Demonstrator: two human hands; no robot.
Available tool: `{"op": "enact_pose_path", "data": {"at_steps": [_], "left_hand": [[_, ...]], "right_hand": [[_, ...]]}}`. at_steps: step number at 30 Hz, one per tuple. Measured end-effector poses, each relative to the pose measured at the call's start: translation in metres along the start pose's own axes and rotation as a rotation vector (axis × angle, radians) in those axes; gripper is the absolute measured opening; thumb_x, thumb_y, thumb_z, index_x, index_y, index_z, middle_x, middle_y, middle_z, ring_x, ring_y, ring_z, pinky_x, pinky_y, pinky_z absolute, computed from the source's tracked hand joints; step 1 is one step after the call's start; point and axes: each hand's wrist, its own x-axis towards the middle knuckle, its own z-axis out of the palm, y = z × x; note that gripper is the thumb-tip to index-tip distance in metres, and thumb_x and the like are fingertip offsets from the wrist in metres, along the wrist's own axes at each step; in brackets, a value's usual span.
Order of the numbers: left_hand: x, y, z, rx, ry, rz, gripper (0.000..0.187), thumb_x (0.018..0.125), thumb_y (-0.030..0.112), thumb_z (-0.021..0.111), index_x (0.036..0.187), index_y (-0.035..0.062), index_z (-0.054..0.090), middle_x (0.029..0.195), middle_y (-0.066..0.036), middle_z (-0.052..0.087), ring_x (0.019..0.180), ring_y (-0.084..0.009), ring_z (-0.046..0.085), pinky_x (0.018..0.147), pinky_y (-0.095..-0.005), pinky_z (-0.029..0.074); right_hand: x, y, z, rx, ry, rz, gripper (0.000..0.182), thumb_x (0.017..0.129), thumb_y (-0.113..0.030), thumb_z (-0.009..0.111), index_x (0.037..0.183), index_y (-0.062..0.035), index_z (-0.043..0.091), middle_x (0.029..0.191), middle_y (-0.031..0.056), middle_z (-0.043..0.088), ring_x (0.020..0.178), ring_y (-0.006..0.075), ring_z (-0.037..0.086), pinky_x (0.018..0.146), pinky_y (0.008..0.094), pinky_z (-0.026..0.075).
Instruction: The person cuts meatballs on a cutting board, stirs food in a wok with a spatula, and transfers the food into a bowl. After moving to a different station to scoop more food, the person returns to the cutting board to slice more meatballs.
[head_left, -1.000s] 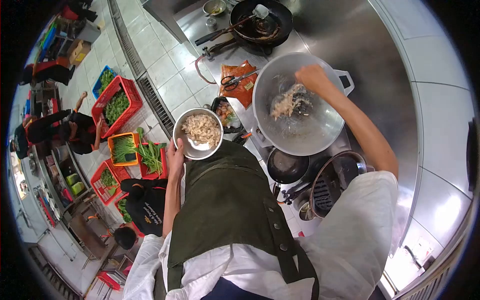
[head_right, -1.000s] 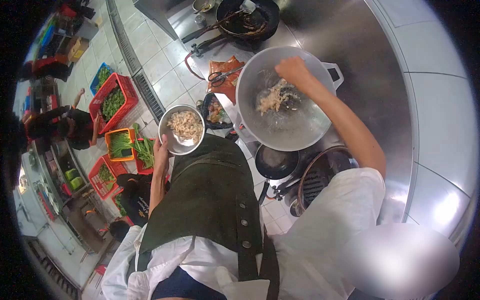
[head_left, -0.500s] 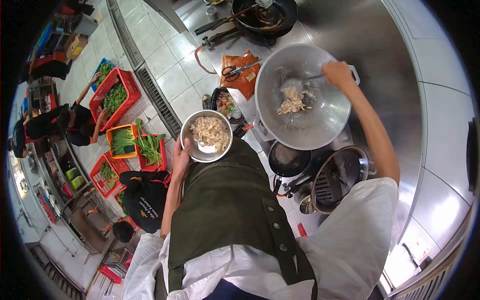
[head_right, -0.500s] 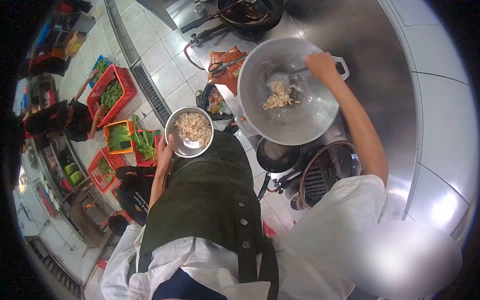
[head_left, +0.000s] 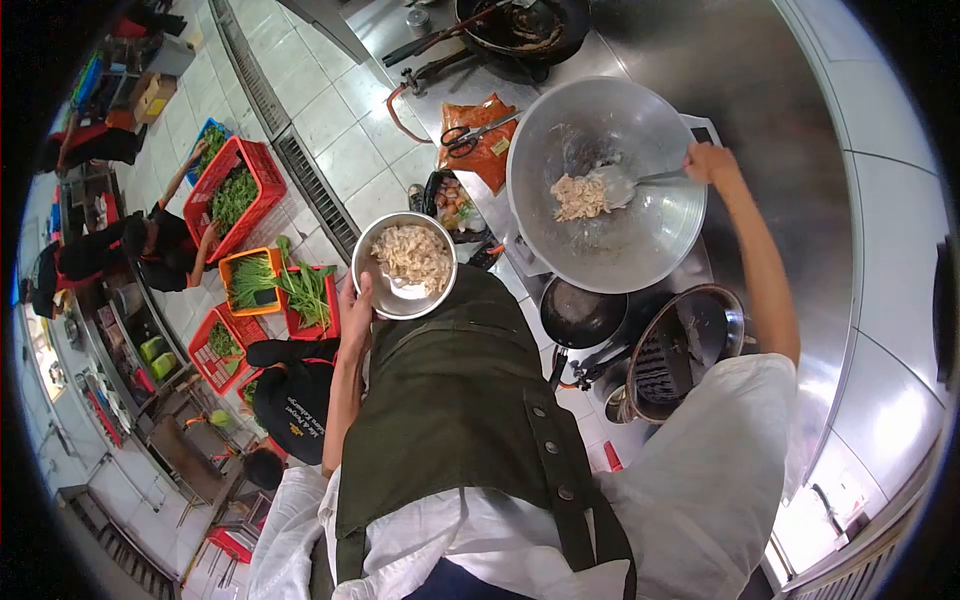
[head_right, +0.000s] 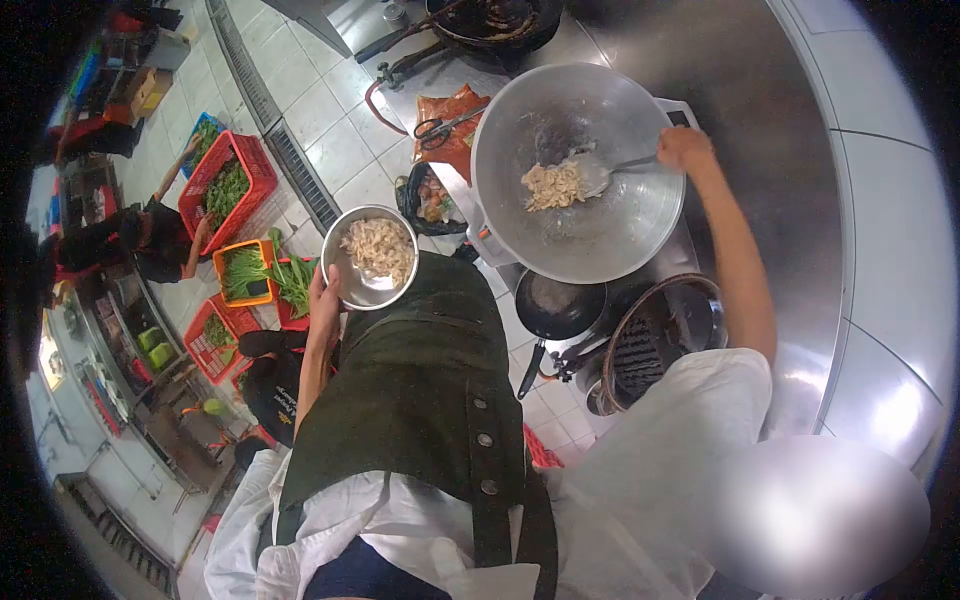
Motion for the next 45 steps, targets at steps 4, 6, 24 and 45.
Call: {"op": "enact_pose_path", "data": {"at_steps": [4, 6, 24, 45], "left_hand": [[-0.008, 0.005, -0.001, -0.023, 0.021, 0.006, 0.041, 0.103, 0.037, 0.056, 0.132, 0.0080, 0.056, 0.095, 0.001, 0.067, 0.062, -0.0032, 0.060, 0.042, -0.0193, 0.047], [-0.010, 0.011, 0.002, -0.034, 0.032, 0.004, 0.040, 0.103, 0.036, 0.055, 0.131, 0.0082, 0.057, 0.094, 0.001, 0.067, 0.062, -0.0029, 0.060, 0.041, -0.0187, 0.047], [0.067, 0.138, 0.072, 0.268, -0.210, 0.514, 0.047, 0.103, 0.033, 0.056, 0.137, 0.0000, 0.052, 0.112, -0.009, 0.066, 0.096, -0.0128, 0.061, 0.080, -0.0270, 0.051], [0.016, 0.115, 0.420, -0.140, -0.777, 0.170, 0.032, 0.106, 0.034, 0.045, 0.131, 0.0137, 0.049, 0.097, -0.006, 0.066, 0.063, -0.0158, 0.067, 0.048, -0.0311, 0.060]], "right_hand": [[-0.014, -0.015, 0.031, 0.407, -0.166, -0.072, 0.029, 0.083, -0.022, 0.068, 0.104, -0.0026, 0.072, 0.080, 0.0137, 0.071, 0.076, 0.0238, 0.070, 0.068, 0.0383, 0.052], [-0.022, -0.019, 0.041, 0.574, -0.261, -0.056, 0.030, 0.084, -0.022, 0.068, 0.105, -0.0013, 0.073, 0.075, 0.0116, 0.070, 0.068, 0.0200, 0.067, 0.064, 0.0354, 0.052], [-0.092, -0.053, 0.074, 1.148, -0.109, -0.126, 0.026, 0.095, -0.024, 0.067, 0.111, -0.0039, 0.075, 0.061, -0.0013, 0.056, 0.052, 0.0078, 0.048, 0.049, 0.0265, 0.037], [-0.308, -0.198, 0.065, 0.592, 0.979, 0.875, 0.020, 0.099, -0.021, 0.056, 0.118, -0.0165, 0.061, 0.092, 0.0159, 0.072, 0.078, 0.0377, 0.070, 0.060, 0.0470, 0.053]]}}
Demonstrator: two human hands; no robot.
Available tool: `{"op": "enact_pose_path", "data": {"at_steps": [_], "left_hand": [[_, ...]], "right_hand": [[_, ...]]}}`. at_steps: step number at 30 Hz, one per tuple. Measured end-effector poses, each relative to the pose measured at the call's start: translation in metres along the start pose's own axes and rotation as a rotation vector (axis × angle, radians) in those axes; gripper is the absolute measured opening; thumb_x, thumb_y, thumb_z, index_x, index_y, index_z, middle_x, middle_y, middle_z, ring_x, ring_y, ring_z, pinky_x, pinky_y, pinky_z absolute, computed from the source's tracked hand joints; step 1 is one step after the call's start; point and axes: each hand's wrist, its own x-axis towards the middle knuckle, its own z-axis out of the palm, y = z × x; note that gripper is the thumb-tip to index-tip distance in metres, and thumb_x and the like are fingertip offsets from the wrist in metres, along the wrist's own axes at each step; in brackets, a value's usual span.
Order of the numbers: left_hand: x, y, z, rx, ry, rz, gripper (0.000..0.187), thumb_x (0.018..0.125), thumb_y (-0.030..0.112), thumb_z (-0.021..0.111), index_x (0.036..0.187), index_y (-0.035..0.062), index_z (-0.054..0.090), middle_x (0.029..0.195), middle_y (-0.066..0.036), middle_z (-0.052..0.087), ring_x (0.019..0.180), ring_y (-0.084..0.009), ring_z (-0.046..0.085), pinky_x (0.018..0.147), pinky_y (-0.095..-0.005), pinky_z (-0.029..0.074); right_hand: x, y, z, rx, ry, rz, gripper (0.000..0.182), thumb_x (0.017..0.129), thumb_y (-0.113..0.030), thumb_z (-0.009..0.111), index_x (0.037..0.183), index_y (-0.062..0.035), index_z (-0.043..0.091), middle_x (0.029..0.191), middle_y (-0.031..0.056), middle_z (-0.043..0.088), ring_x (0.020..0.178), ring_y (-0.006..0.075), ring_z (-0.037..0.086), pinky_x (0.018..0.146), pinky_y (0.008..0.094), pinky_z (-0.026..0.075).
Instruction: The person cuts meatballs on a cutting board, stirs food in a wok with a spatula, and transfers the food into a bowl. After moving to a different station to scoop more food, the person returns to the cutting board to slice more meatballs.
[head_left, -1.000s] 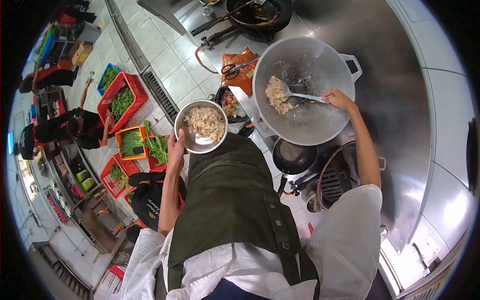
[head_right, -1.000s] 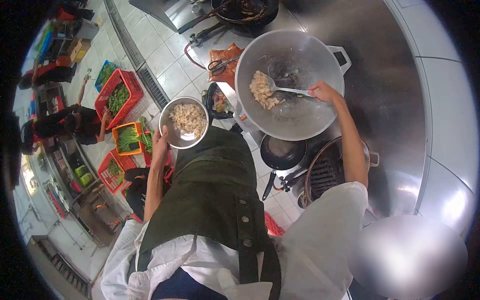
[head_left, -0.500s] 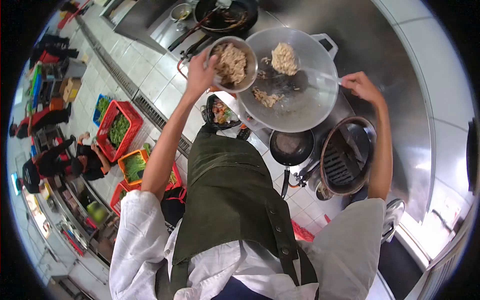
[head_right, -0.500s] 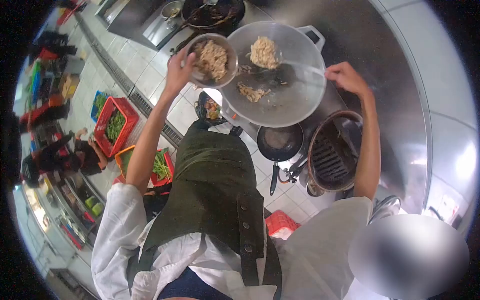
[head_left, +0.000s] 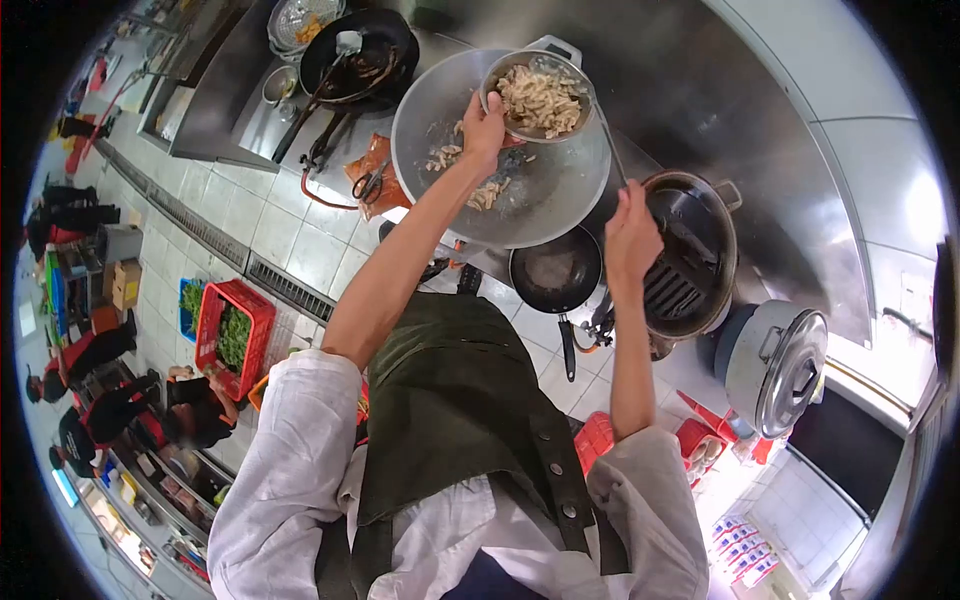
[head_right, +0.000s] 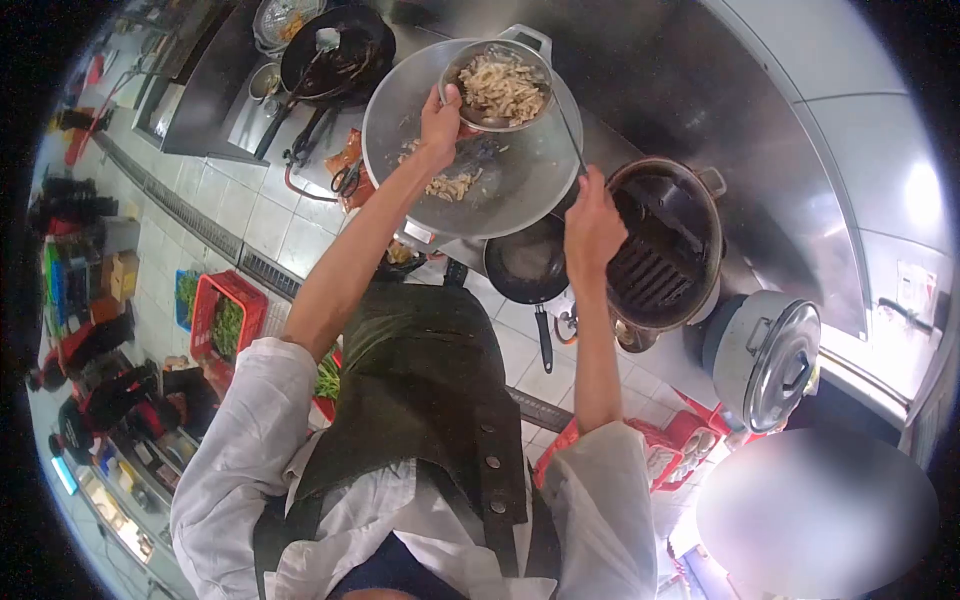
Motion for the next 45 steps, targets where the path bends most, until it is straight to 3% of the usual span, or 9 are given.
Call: {"op": "enact_pose_path", "data": {"at_steps": [14, 19, 22, 29, 32, 36, 38, 43, 45], "left_hand": [[-0.021, 0.009, -0.039, 0.041, 0.055, -0.015, 0.036, 0.105, 0.039, 0.047, 0.133, 0.0166, 0.047, 0.096, -0.005, 0.065, 0.058, -0.0134, 0.064, 0.057, -0.0314, 0.061], [-0.029, 0.010, -0.061, 0.052, 0.088, -0.064, 0.037, 0.105, 0.037, 0.047, 0.136, 0.0165, 0.046, 0.100, -0.005, 0.065, 0.059, -0.0152, 0.066, 0.056, -0.0314, 0.061], [-0.025, 0.001, -0.077, 0.075, 0.122, -0.041, 0.038, 0.105, 0.037, 0.047, 0.137, 0.0157, 0.045, 0.101, -0.006, 0.065, 0.060, -0.0158, 0.066, 0.053, -0.0310, 0.061], [-0.031, 0.005, -0.114, 0.121, 0.213, 0.058, 0.039, 0.105, 0.035, 0.049, 0.135, 0.0102, 0.051, 0.097, -0.010, 0.067, 0.060, -0.0154, 0.065, 0.046, -0.0292, 0.058], [-0.052, 0.035, -0.133, 0.264, 0.252, 0.137, 0.039, 0.105, 0.035, 0.049, 0.134, 0.0094, 0.053, 0.098, -0.010, 0.066, 0.065, -0.0148, 0.065, 0.046, -0.0283, 0.057], [-0.071, 0.046, -0.179, 0.349, 0.223, 0.224, 0.042, 0.105, 0.037, 0.050, 0.136, 0.0081, 0.053, 0.108, -0.009, 0.066, 0.079, -0.0133, 0.067, 0.054, -0.0266, 0.057], [-0.110, 0.079, -0.174, 0.313, 0.234, 0.161, 0.045, 0.105, 0.039, 0.049, 0.138, 0.0086, 0.051, 0.109, -0.008, 0.066, 0.079, -0.0113, 0.066, 0.053, -0.0254, 0.055], [-0.152, 0.088, -0.200, 0.250, 0.295, 0.121, 0.050, 0.105, 0.040, 0.049, 0.142, 0.0073, 0.049, 0.105, -0.005, 0.066, 0.069, -0.0070, 0.063, 0.052, -0.0220, 0.052], [-0.160, 0.076, -0.226, 0.260, 0.350, 0.084, 0.049, 0.105, 0.038, 0.049, 0.143, 0.0064, 0.048, 0.110, -0.004, 0.065, 0.081, -0.0080, 0.063, 0.060, -0.0220, 0.052]], "right_hand": [[-0.050, -0.001, 0.058, 0.200, 0.007, -0.004, 0.029, 0.097, -0.013, 0.056, 0.126, -0.0117, 0.057, 0.099, 0.0160, 0.072, 0.085, 0.0380, 0.070, 0.066, 0.0471, 0.055], [-0.055, -0.016, 0.055, 0.133, -0.219, 0.066, 0.028, 0.100, -0.015, 0.052, 0.126, -0.0065, 0.058, 0.099, 0.0202, 0.071, 0.088, 0.0404, 0.069, 0.072, 0.0478, 0.054], [-0.065, -0.007, 0.073, 0.263, -0.057, -0.013, 0.028, 0.098, -0.015, 0.055, 0.125, -0.0127, 0.058, 0.100, 0.0188, 0.072, 0.084, 0.0393, 0.070, 0.065, 0.0490, 0.054], [0.015, 0.019, 0.022, 0.157, -0.162, -0.006, 0.034, 0.098, -0.031, 0.054, 0.125, -0.0126, 0.062, 0.095, 0.0209, 0.071, 0.086, 0.0440, 0.068, 0.073, 0.0526, 0.053], [0.108, 0.014, -0.027, -0.269, -0.475, -0.073, 0.029, 0.093, -0.029, 0.057, 0.114, -0.0147, 0.071, 0.098, 0.0198, 0.072, 0.093, 0.0406, 0.068, 0.082, 0.0499, 0.053], [0.188, -0.022, -0.019, -0.757, -0.653, -0.498, 0.023, 0.089, -0.024, 0.059, 0.101, -0.0138, 0.076, 0.097, 0.0134, 0.075, 0.090, 0.0332, 0.073, 0.076, 0.0445, 0.057], [0.197, -0.047, 0.010, -0.857, -0.671, -0.565, 0.018, 0.083, -0.021, 0.064, 0.092, -0.0120, 0.077, 0.094, 0.0109, 0.076, 0.087, 0.0311, 0.074, 0.070, 0.0448, 0.057], [0.191, -0.083, 0.117, -1.056, -1.079, -0.524, 0.026, 0.078, -0.015, 0.064, 0.099, -0.0057, 0.076, 0.098, 0.0173, 0.075, 0.093, 0.0363, 0.073, 0.072, 0.0487, 0.056], [0.187, -0.095, 0.124, -0.959, -1.096, -0.638, 0.025, 0.078, -0.015, 0.063, 0.096, -0.0055, 0.076, 0.099, 0.0183, 0.074, 0.094, 0.0376, 0.072, 0.073, 0.0499, 0.056]]}}
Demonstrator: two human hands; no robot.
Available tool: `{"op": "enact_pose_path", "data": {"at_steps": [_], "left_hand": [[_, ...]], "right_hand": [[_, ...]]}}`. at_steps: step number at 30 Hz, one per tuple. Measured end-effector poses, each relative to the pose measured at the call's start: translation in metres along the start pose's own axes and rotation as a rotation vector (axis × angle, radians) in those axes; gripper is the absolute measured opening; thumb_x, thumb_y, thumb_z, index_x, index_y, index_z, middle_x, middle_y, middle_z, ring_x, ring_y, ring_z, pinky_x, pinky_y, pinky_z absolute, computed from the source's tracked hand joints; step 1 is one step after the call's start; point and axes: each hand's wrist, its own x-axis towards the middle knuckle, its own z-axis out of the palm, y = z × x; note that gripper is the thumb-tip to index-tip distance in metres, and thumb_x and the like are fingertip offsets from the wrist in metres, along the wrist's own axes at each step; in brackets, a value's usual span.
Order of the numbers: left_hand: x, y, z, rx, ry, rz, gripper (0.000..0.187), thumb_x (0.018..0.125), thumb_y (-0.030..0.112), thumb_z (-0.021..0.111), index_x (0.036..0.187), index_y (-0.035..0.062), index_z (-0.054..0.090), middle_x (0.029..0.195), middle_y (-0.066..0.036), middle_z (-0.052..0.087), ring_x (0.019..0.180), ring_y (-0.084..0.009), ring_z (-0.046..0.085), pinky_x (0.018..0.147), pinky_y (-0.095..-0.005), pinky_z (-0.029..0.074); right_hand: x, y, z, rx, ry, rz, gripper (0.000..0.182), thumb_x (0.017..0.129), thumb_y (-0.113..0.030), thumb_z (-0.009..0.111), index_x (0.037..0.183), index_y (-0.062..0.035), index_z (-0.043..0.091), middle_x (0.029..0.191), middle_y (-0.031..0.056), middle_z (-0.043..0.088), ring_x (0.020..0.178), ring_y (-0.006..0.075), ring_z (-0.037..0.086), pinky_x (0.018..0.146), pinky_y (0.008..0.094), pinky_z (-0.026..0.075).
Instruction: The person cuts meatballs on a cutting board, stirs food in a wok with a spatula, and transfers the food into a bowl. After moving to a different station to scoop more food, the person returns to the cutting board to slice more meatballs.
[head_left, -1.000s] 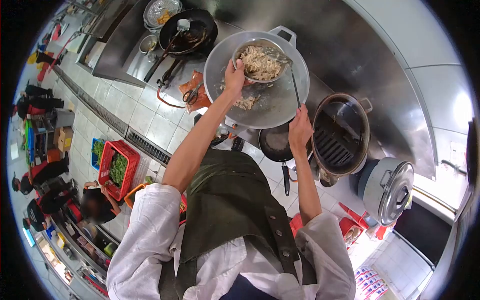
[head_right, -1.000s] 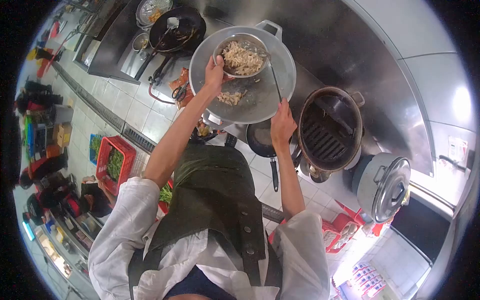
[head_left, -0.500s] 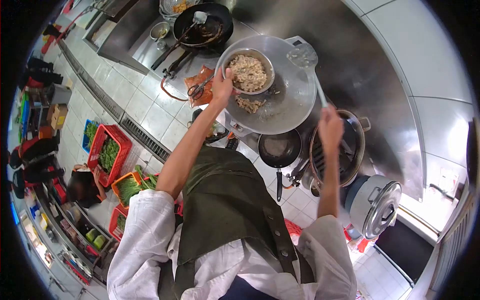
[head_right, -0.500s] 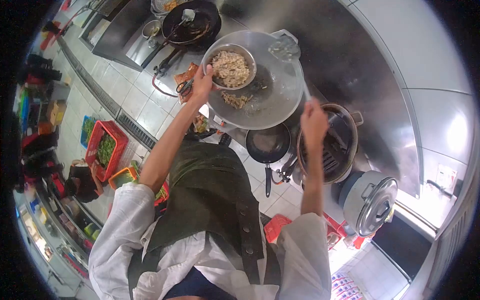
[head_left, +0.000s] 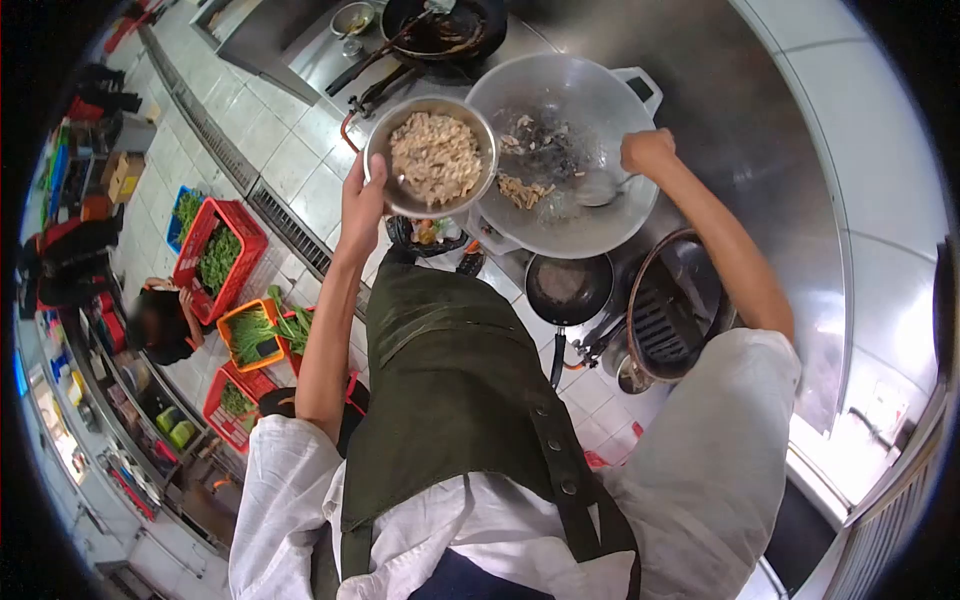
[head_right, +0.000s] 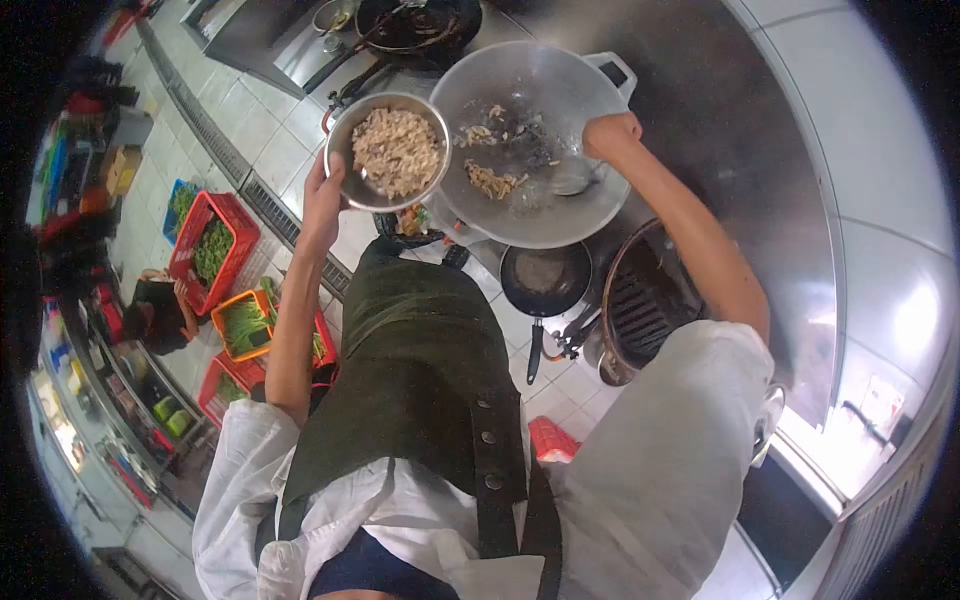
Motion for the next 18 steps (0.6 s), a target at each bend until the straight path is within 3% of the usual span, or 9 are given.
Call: {"op": "enact_pose_path", "data": {"at_steps": [2, 3, 6, 8, 9, 12, 15, 17, 18], "left_hand": [[-0.024, -0.001, -0.013, -0.028, 0.081, -0.007, 0.049, 0.105, 0.038, 0.050, 0.142, 0.0058, 0.049, 0.113, -0.004, 0.065, 0.088, -0.0083, 0.062, 0.063, -0.0227, 0.052], [-0.036, 0.003, -0.020, -0.040, 0.113, -0.056, 0.047, 0.105, 0.036, 0.050, 0.141, 0.0048, 0.049, 0.117, -0.004, 0.064, 0.097, -0.0090, 0.060, 0.067, -0.0243, 0.052], [-0.063, -0.023, -0.050, -0.067, 0.247, -0.029, 0.047, 0.105, 0.035, 0.050, 0.141, 0.0042, 0.049, 0.118, -0.005, 0.064, 0.096, -0.0092, 0.061, 0.067, -0.0245, 0.051], [-0.086, -0.031, -0.071, 0.025, 0.318, -0.133, 0.045, 0.106, 0.034, 0.050, 0.140, 0.0040, 0.049, 0.114, -0.003, 0.065, 0.091, -0.0070, 0.061, 0.064, -0.0222, 0.050], [-0.091, -0.039, -0.069, -0.059, 0.408, 0.029, 0.042, 0.106, 0.034, 0.049, 0.136, 0.0048, 0.052, 0.105, -0.001, 0.067, 0.079, -0.0039, 0.060, 0.056, -0.0200, 0.047], [-0.123, -0.044, -0.084, -0.108, 0.454, -0.117, 0.039, 0.106, 0.033, 0.049, 0.133, 0.0055, 0.054, 0.098, 0.001, 0.067, 0.070, -0.0021, 0.059, 0.052, -0.0188, 0.045], [-0.140, -0.058, -0.091, -0.039, 0.530, -0.143, 0.035, 0.107, 0.031, 0.048, 0.131, 0.0062, 0.056, 0.094, 0.002, 0.064, 0.065, -0.0016, 0.055, 0.047, -0.0192, 0.041], [-0.145, -0.067, -0.092, -0.059, 0.547, -0.146, 0.035, 0.107, 0.031, 0.048, 0.130, 0.0063, 0.056, 0.090, 0.003, 0.062, 0.059, -0.0012, 0.052, 0.043, -0.0194, 0.036], [-0.147, -0.068, -0.093, -0.083, 0.533, -0.159, 0.035, 0.107, 0.027, 0.048, 0.133, 0.0045, 0.053, 0.101, 0.000, 0.061, 0.076, -0.0050, 0.053, 0.060, -0.0227, 0.039]], "right_hand": [[-0.006, -0.006, -0.008, 0.069, 0.152, -0.144, 0.024, 0.078, -0.015, 0.063, 0.096, -0.0061, 0.077, 0.101, 0.0193, 0.074, 0.096, 0.0386, 0.072, 0.074, 0.0498, 0.056], [0.001, 0.001, -0.011, 0.132, 0.179, -0.130, 0.029, 0.080, -0.019, 0.064, 0.103, -0.0062, 0.074, 0.107, 0.0190, 0.073, 0.100, 0.0389, 0.070, 0.081, 0.0492, 0.056], [-0.002, 0.025, -0.035, 0.035, 0.367, -0.094, 0.023, 0.086, -0.016, 0.060, 0.102, -0.0071, 0.073, 0.105, 0.0146, 0.073, 0.101, 0.0327, 0.071, 0.079, 0.0463, 0.056], [0.016, 0.039, -0.040, -0.114, 0.560, -0.090, 0.019, 0.089, -0.015, 0.059, 0.100, -0.0102, 0.074, 0.100, 0.0134, 0.073, 0.096, 0.0310, 0.072, 0.078, 0.0457, 0.056], [0.025, 0.043, -0.044, -0.186, 0.658, -0.087, 0.018, 0.090, -0.015, 0.058, 0.099, -0.0118, 0.074, 0.097, 0.0128, 0.073, 0.094, 0.0301, 0.072, 0.078, 0.0454, 0.056], [0.054, 0.033, -0.053, -0.182, 0.838, -0.087, 0.017, 0.092, -0.016, 0.057, 0.097, -0.0155, 0.073, 0.090, 0.0108, 0.072, 0.087, 0.0265, 0.072, 0.075, 0.0428, 0.054], [0.092, 0.008, -0.048, -0.131, 0.808, -0.352, 0.013, 0.088, -0.012, 0.061, 0.092, -0.0154, 0.073, 0.083, 0.0109, 0.071, 0.086, 0.0265, 0.070, 0.076, 0.0472, 0.052], [0.092, -0.011, -0.049, -0.091, 0.831, -0.562, 0.017, 0.089, -0.013, 0.059, 0.090, -0.0189, 0.075, 0.083, 0.0102, 0.071, 0.085, 0.0253, 0.070, 0.079, 0.0450, 0.050], [0.089, -0.016, -0.053, -0.076, 0.838, -0.659, 0.019, 0.090, -0.014, 0.058, 0.089, -0.0206, 0.076, 0.083, 0.0099, 0.071, 0.085, 0.0247, 0.071, 0.081, 0.0439, 0.049]]}}
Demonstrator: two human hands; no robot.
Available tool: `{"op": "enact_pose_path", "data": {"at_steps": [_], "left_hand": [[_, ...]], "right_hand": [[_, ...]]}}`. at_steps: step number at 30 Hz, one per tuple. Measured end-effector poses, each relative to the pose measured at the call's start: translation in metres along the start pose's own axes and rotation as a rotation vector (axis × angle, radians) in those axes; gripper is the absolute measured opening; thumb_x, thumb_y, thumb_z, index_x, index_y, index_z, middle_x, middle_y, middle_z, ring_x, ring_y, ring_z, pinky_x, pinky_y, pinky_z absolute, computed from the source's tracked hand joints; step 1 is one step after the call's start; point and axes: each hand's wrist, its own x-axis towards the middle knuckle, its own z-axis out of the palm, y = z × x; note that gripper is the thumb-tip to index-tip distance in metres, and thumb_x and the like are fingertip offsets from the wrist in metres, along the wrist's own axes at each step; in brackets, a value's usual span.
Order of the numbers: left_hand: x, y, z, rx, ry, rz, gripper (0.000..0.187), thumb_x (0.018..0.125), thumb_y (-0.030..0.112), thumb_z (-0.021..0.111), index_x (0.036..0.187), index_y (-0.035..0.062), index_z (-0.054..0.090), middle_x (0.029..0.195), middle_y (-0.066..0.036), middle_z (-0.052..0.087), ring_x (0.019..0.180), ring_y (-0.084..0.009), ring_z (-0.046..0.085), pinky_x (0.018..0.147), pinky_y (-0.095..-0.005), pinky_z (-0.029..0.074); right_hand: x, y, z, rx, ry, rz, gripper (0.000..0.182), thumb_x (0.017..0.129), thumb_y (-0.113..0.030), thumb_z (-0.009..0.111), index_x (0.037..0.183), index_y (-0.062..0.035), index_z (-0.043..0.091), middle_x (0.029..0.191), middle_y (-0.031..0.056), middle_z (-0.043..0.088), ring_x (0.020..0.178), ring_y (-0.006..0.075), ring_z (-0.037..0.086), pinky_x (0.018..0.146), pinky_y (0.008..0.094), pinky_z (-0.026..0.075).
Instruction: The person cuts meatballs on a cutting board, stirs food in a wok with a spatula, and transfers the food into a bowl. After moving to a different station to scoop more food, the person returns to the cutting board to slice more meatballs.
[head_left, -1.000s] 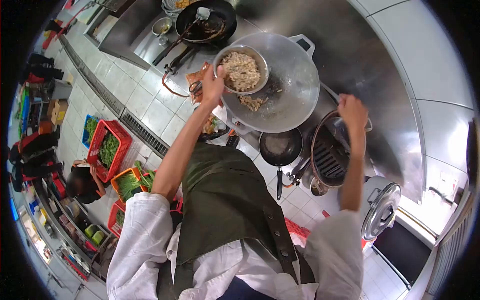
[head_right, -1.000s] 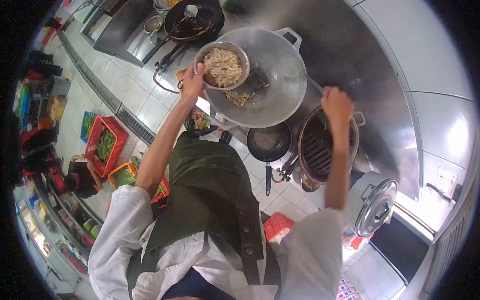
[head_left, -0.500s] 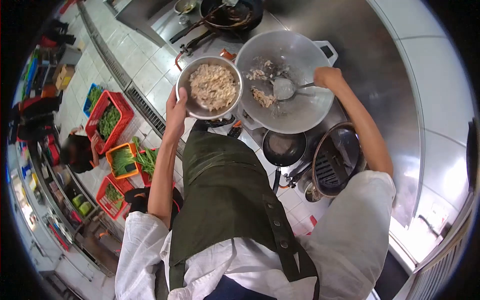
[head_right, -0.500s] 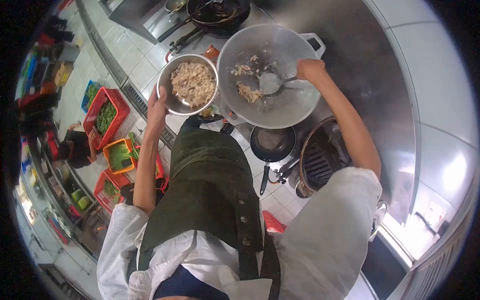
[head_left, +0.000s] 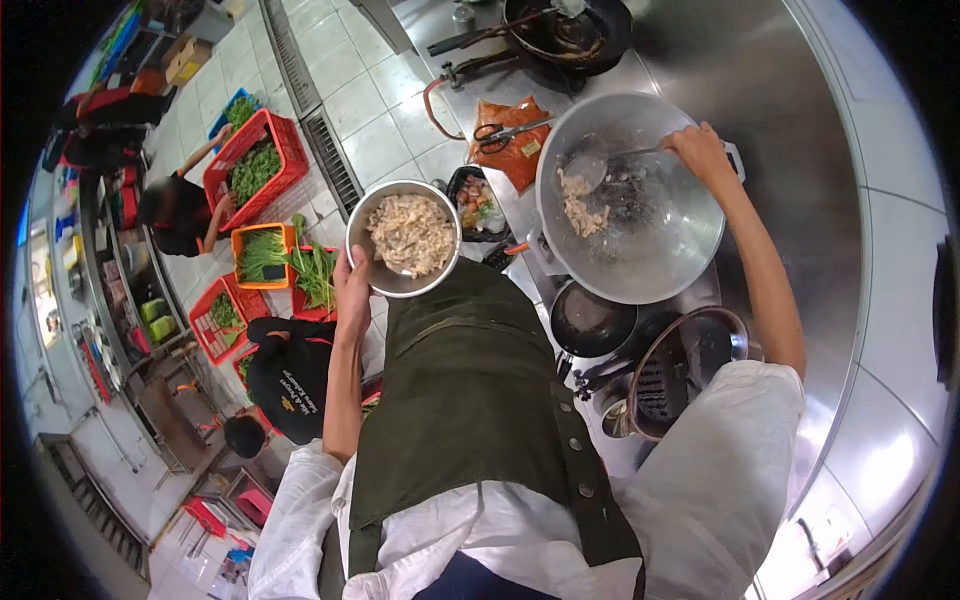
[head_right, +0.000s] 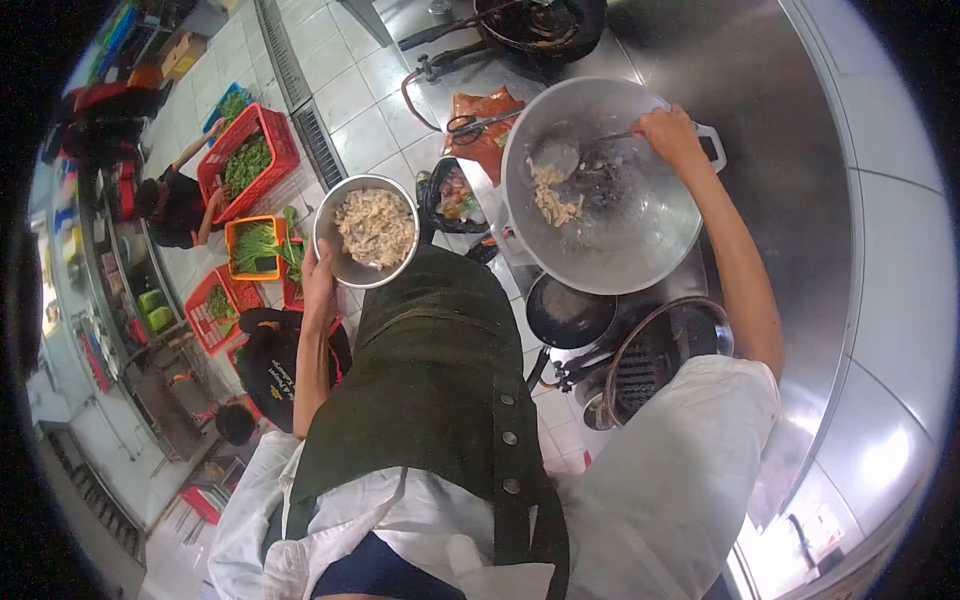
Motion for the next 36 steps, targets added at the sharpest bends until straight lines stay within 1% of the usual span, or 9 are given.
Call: {"op": "enact_pose_path", "data": {"at_steps": [1, 3, 6, 13, 16, 21, 25, 29, 36], "left_hand": [[-0.001, 0.000, -0.001, -0.017, -0.018, -0.020, 0.037, 0.107, 0.023, 0.048, 0.137, 0.0026, 0.050, 0.113, -0.003, 0.060, 0.092, -0.0087, 0.055, 0.077, -0.0260, 0.043], [0.003, -0.018, -0.010, -0.067, -0.085, 0.009, 0.041, 0.107, 0.024, 0.048, 0.141, 0.0013, 0.046, 0.126, -0.006, 0.059, 0.109, -0.0118, 0.056, 0.094, -0.0291, 0.046], [0.007, -0.030, -0.013, -0.065, -0.114, 0.077, 0.041, 0.107, 0.026, 0.047, 0.140, 0.0016, 0.048, 0.125, -0.006, 0.060, 0.109, -0.0119, 0.056, 0.093, -0.0287, 0.047], [0.005, -0.023, -0.001, -0.035, -0.135, 0.037, 0.040, 0.108, 0.028, 0.046, 0.137, 0.0011, 0.051, 0.111, -0.003, 0.063, 0.092, -0.0084, 0.059, 0.080, -0.0257, 0.049], [0.007, -0.022, 0.000, -0.030, -0.153, 0.014, 0.040, 0.108, 0.028, 0.046, 0.136, 0.0013, 0.051, 0.110, -0.003, 0.063, 0.090, -0.0078, 0.059, 0.078, -0.0253, 0.049], [0.005, -0.016, 0.003, -0.034, -0.159, -0.064, 0.039, 0.107, 0.028, 0.047, 0.136, 0.0025, 0.052, 0.107, -0.001, 0.063, 0.089, -0.0076, 0.059, 0.077, -0.0250, 0.049], [0.015, -0.029, 0.000, 0.048, -0.148, -0.002, 0.040, 0.106, 0.032, 0.050, 0.135, 0.0043, 0.055, 0.091, 0.005, 0.060, 0.067, -0.0006, 0.052, 0.051, -0.0185, 0.041], [0.006, -0.012, 0.013, 0.037, -0.120, -0.041, 0.039, 0.106, 0.032, 0.050, 0.134, 0.0051, 0.056, 0.088, 0.005, 0.059, 0.063, -0.0004, 0.050, 0.046, -0.0187, 0.038], [0.012, -0.020, 0.007, 0.066, -0.146, -0.058, 0.041, 0.105, 0.033, 0.051, 0.134, 0.0047, 0.056, 0.089, 0.005, 0.060, 0.065, -0.0018, 0.052, 0.049, -0.0193, 0.041]], "right_hand": [[0.008, 0.001, -0.006, 0.039, 0.010, -0.029, 0.021, 0.090, -0.014, 0.058, 0.086, -0.0223, 0.077, 0.079, 0.0105, 0.071, 0.084, 0.0255, 0.070, 0.087, 0.0451, 0.047], [0.024, 0.000, -0.048, -0.092, 0.020, -0.019, 0.021, 0.089, -0.014, 0.058, 0.086, -0.0223, 0.077, 0.078, 0.0105, 0.071, 0.082, 0.0256, 0.070, 0.089, 0.0451, 0.047], [0.046, -0.006, -0.069, -0.078, 0.144, 0.011, 0.019, 0.088, -0.013, 0.058, 0.084, -0.0192, 0.076, 0.078, 0.0108, 0.071, 0.081, 0.0265, 0.071, 0.093, 0.0456, 0.046], [0.039, -0.080, -0.048, -0.139, -0.022, -0.182, 0.007, 0.078, -0.008, 0.068, 0.072, -0.0105, 0.071, 0.076, 0.0113, 0.072, 0.079, 0.0279, 0.073, 0.093, 0.0456, 0.046], [0.034, -0.075, -0.060, -0.108, -0.058, -0.122, 0.007, 0.077, -0.007, 0.069, 0.072, -0.0111, 0.071, 0.074, 0.0101, 0.071, 0.078, 0.0272, 0.073, 0.092, 0.0452, 0.047], [0.037, -0.062, -0.116, -0.073, 0.137, 0.010, 0.014, 0.085, -0.016, 0.062, 0.078, -0.0176, 0.074, 0.075, 0.0071, 0.071, 0.071, 0.0246, 0.068, 0.088, 0.0411, 0.045], [0.036, -0.081, -0.079, -0.115, 0.329, -0.077, 0.013, 0.082, -0.015, 0.063, 0.073, -0.0158, 0.072, 0.074, 0.0088, 0.070, 0.071, 0.0266, 0.068, 0.087, 0.0399, 0.044], [0.011, -0.089, -0.054, -0.172, -0.044, -0.089, 0.015, 0.081, -0.014, 0.064, 0.069, -0.0152, 0.071, 0.073, 0.0101, 0.070, 0.074, 0.0264, 0.070, 0.090, 0.0423, 0.045], [-0.015, 0.004, -0.069, -0.312, -0.078, 0.257, 0.014, 0.090, -0.014, 0.057, 0.087, -0.0156, 0.071, 0.088, 0.0084, 0.072, 0.076, 0.0249, 0.072, 0.082, 0.0454, 0.049]]}}
